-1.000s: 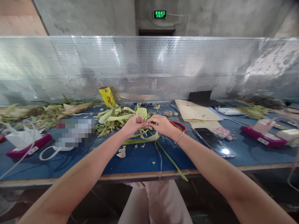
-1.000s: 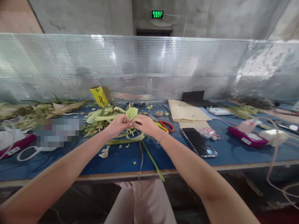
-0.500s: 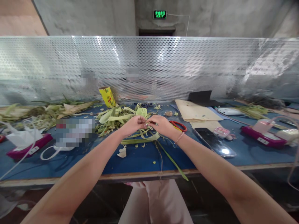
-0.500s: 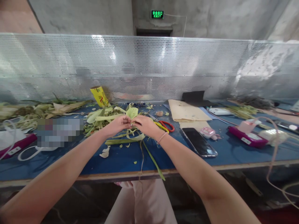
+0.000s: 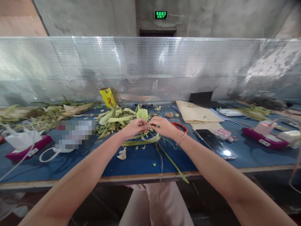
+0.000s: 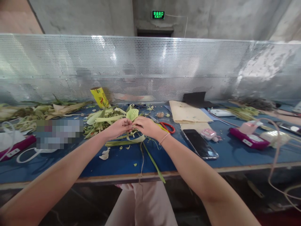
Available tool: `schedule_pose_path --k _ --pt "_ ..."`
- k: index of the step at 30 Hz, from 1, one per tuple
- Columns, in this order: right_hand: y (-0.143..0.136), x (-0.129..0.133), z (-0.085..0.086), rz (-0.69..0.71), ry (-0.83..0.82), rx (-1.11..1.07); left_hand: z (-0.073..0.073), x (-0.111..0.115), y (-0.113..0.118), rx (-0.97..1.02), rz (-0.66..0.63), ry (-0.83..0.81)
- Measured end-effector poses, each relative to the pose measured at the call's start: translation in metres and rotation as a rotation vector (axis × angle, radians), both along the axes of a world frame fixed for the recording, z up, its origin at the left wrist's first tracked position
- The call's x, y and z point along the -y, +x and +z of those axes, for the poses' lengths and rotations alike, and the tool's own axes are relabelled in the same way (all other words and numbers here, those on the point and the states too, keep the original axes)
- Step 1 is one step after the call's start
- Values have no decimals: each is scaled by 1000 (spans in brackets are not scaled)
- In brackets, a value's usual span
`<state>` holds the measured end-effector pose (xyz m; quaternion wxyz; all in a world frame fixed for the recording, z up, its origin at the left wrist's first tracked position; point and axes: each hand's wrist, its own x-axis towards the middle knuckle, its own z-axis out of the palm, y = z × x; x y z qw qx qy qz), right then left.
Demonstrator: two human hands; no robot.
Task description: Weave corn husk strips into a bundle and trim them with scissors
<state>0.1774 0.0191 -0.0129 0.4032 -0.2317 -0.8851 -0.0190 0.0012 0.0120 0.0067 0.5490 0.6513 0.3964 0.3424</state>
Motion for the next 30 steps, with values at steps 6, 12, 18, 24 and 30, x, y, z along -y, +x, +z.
schedule_pose_path --k 6,12,18,24,30 --pt "-7 4 3 -99 -126 -200 -2 -3 0 144 44 20" --pt "-8 -2 0 -50 -495 -451 -7 0 6 -23 168 363" --pt "-12 0 1 172 -944 -762 -10 5 8 -124 230 561" --pt "-16 3 1 217 -963 -839 -12 1 6 -130 265 627" --pt "-19 3 -1 187 -880 -802 -9 3 10 -80 314 605"
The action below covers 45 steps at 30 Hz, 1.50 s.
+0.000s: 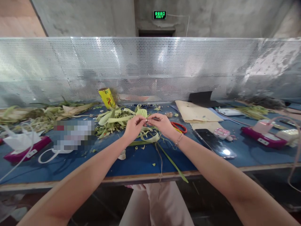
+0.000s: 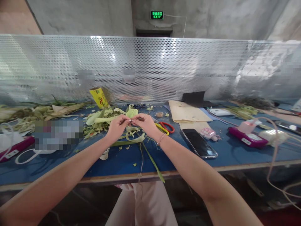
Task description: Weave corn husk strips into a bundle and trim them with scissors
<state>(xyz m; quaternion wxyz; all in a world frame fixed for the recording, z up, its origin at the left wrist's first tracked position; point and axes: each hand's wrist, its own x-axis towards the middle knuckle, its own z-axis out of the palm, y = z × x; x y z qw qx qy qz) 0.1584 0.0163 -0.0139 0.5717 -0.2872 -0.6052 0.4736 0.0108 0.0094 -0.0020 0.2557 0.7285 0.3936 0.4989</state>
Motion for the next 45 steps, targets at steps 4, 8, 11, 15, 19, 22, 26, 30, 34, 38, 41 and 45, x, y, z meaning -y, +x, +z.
schedule_pose_path --k 4,8,11,15,19,22,26,30,34,38,41,45 --pt "-1 -1 -1 -71 32 53 1 2 4 85 25 -51" --pt "0 -4 -3 -110 74 138 -1 -3 5 141 -40 -156" --pt "3 -7 -4 -147 83 217 0 -9 -2 82 -98 -220" --pt "12 -14 -3 -224 52 214 3 -13 -16 -238 63 -65" --pt "20 -19 -2 -267 0 134 2 -14 -25 -594 9 -37" --pt "22 -19 -1 -280 -11 121 -3 -15 -25 -673 -31 -63" --pt "21 -20 -2 -265 -11 142 -10 -17 -21 -636 -36 -37" --pt "19 -20 -3 -250 -8 165 -18 -18 -18 -573 -91 -24" --pt "19 -20 -4 -252 3 179 -17 -18 -14 -553 -32 10" --pt "17 -18 -3 -277 58 157 -8 -17 -11 -467 103 140" --pt "16 -14 0 -320 137 128 -2 -15 -12 -405 179 185" --pt "16 -10 5 -338 176 79 -2 -16 -13 -372 162 246"
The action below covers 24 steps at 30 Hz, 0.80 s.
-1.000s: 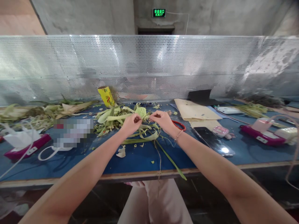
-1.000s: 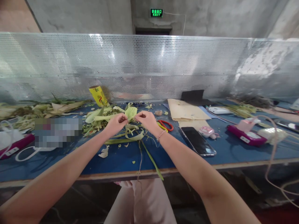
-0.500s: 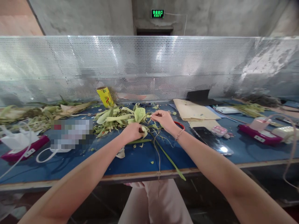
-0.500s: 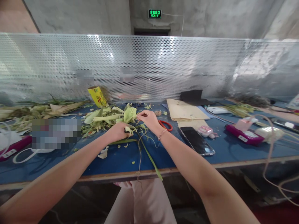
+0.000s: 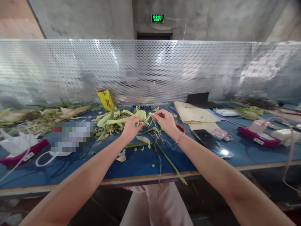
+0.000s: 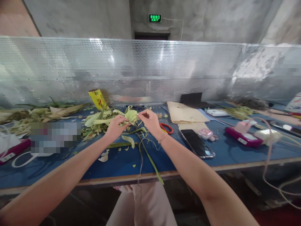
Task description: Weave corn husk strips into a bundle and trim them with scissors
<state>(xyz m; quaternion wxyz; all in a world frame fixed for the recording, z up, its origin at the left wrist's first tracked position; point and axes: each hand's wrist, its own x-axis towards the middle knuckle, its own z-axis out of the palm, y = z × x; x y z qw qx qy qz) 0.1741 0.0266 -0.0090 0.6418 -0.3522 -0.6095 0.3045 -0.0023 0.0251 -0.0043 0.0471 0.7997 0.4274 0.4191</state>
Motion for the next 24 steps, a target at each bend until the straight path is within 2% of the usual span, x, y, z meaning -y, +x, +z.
schedule_pose_path --k 4,8,17,24 --pt "0 0 1 9 -18 -12 -1 -1 1 -12 -7 34" --pt "-1 1 0 27 -9 1 0 1 2 -19 25 14" --pt "-4 4 -2 63 23 65 -1 2 4 24 -25 -38" --pt "-5 7 0 62 11 78 -2 1 5 47 1 -74"
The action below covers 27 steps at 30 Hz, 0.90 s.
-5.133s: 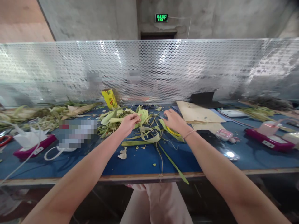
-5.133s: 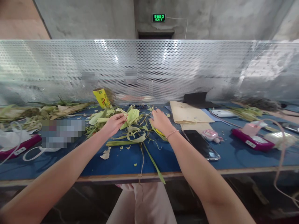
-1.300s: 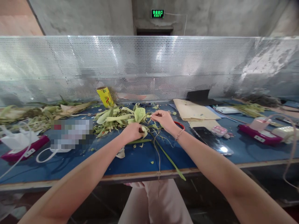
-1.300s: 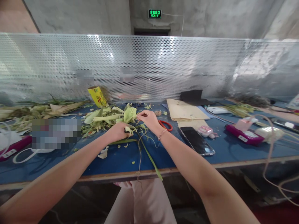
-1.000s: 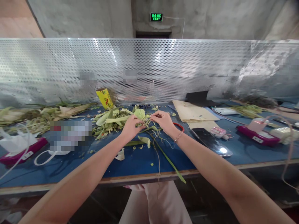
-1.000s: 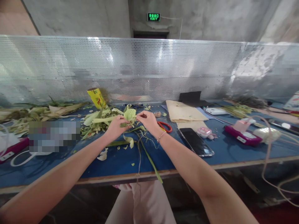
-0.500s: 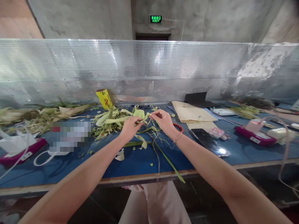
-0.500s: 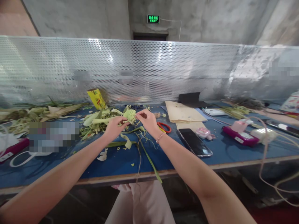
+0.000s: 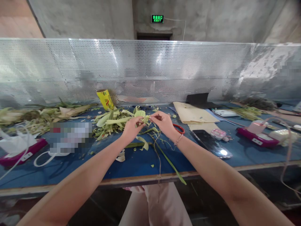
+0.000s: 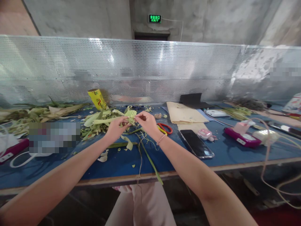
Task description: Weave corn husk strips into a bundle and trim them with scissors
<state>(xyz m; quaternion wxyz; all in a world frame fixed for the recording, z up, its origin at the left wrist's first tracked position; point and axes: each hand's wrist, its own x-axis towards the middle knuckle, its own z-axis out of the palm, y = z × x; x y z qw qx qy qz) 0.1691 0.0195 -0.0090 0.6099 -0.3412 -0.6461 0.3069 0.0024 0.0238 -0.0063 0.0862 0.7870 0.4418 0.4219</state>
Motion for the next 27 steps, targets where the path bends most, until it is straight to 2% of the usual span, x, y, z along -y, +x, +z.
schedule_pose_path --k 6,18,27 --pt "0 2 2 -3 0 -11 0 2 0 26 -42 -26" --pt "0 0 -1 7 5 -5 2 4 0 30 17 -22" --pt "0 4 3 0 9 33 3 7 0 76 -43 -73"
